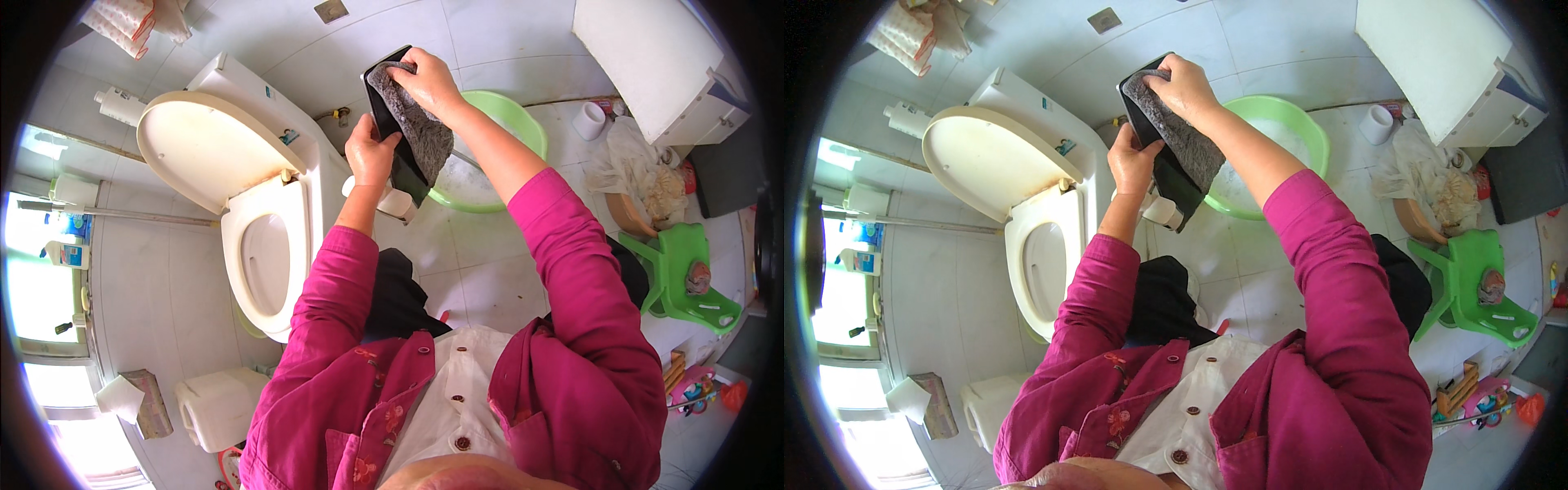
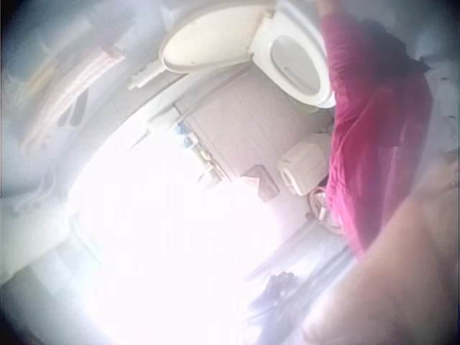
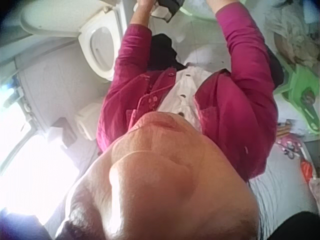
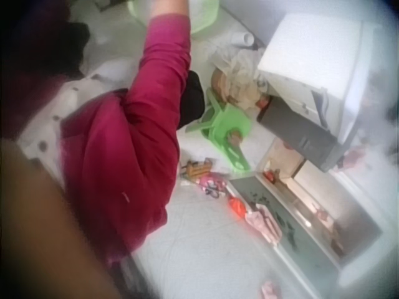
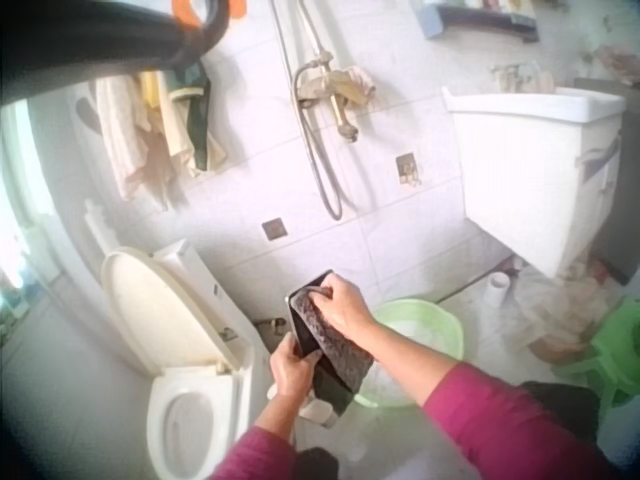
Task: The person washes a gray mop head in a green basin of soapy water, wrings it out, and attaches it to a white mop handle. They secure the head using a locking mechanism on the handle and then pour the soapy water from the basin into the toilet.
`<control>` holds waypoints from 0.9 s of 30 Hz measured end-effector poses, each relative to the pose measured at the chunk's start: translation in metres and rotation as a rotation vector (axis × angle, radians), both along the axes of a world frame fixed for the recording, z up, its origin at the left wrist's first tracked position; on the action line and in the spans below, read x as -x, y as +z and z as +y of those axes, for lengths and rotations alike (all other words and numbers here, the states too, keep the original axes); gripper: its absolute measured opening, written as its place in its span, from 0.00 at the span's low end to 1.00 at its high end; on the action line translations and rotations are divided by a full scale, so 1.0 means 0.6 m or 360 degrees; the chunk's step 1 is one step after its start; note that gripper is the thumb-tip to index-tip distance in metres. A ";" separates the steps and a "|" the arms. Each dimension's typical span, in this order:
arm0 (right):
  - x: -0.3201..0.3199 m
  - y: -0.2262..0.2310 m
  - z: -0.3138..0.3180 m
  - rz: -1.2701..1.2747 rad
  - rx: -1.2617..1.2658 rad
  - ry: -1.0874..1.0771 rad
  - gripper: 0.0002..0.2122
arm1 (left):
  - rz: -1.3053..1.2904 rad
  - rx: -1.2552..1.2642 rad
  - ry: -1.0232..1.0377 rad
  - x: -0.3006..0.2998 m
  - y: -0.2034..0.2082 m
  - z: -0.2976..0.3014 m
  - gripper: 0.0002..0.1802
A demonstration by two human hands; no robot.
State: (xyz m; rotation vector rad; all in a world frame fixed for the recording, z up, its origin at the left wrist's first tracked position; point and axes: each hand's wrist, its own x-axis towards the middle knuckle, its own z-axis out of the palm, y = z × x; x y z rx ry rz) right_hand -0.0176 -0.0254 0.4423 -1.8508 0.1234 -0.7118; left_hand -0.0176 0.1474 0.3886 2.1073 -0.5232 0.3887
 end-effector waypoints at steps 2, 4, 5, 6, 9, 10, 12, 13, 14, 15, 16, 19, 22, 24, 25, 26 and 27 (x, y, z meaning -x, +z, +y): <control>-0.005 -0.003 0.001 0.0001 -0.0017 -0.0039 0.17 | 0.0032 -0.0014 0.0004 -0.001 0.000 0.000 0.17; -0.005 -0.002 0.001 0.0047 -0.0022 -0.0014 0.17 | 0.0092 0.0055 -0.0036 0.002 -0.003 0.001 0.17; -0.005 -0.002 0.003 0.0070 -0.0024 -0.0001 0.17 | 0.0122 0.0089 -0.0054 0.004 -0.005 0.001 0.17; -0.006 -0.003 0.004 0.0091 -0.0018 -0.0015 0.17 | 0.0143 0.0110 -0.0068 0.008 -0.004 -0.001 0.17; -0.012 -0.015 0.011 0.0007 0.0065 -0.0128 0.18 | 0.0196 0.0149 -0.0099 0.018 -0.004 -0.004 0.18; -0.017 -0.021 0.012 -0.0119 0.0136 -0.0213 0.18 | 0.0207 0.0145 -0.0105 0.018 -0.005 -0.005 0.18; -0.028 -0.031 0.004 -0.0202 0.0298 -0.0194 0.17 | 0.0236 0.0130 -0.0114 0.022 -0.002 -0.009 0.18; -0.034 -0.035 -0.007 -0.0158 0.0389 -0.0091 0.16 | 0.0254 0.0118 -0.0119 0.027 0.004 -0.012 0.18; -0.038 -0.039 -0.018 -0.0113 0.0481 0.0010 0.15 | 0.0272 0.0106 -0.0126 0.031 0.007 -0.015 0.18; -0.036 -0.029 -0.020 -0.0105 0.0506 0.0154 0.15 | 0.0222 0.0039 -0.0097 0.028 0.005 -0.010 0.18; -0.036 -0.018 -0.025 -0.0096 0.0530 0.0298 0.14 | 0.0173 -0.0028 -0.0068 0.022 -0.001 -0.003 0.19; -0.032 -0.005 -0.028 -0.0099 0.0607 0.0432 0.13 | 0.0117 0.0025 -0.0075 0.014 -0.008 -0.001 0.20; -0.028 -0.008 -0.032 -0.0088 0.0644 0.0414 0.11 | 0.0120 -0.0079 -0.0059 0.021 0.007 -0.010 0.21; -0.024 -0.013 -0.029 -0.0064 0.0648 0.0413 0.10 | 0.0092 -0.0222 -0.0034 0.026 0.019 -0.012 0.22; -0.021 -0.017 -0.024 -0.0048 0.0648 0.0418 0.10 | 0.0062 -0.0283 -0.0026 0.025 0.021 -0.011 0.22; -0.019 -0.020 -0.020 -0.0032 0.0647 0.0423 0.10 | 0.0032 -0.0343 -0.0019 0.025 0.024 -0.011 0.23; -0.020 -0.029 -0.018 -0.0050 0.0654 0.0437 0.09 | -0.0006 -0.0311 -0.0042 0.028 0.028 -0.013 0.24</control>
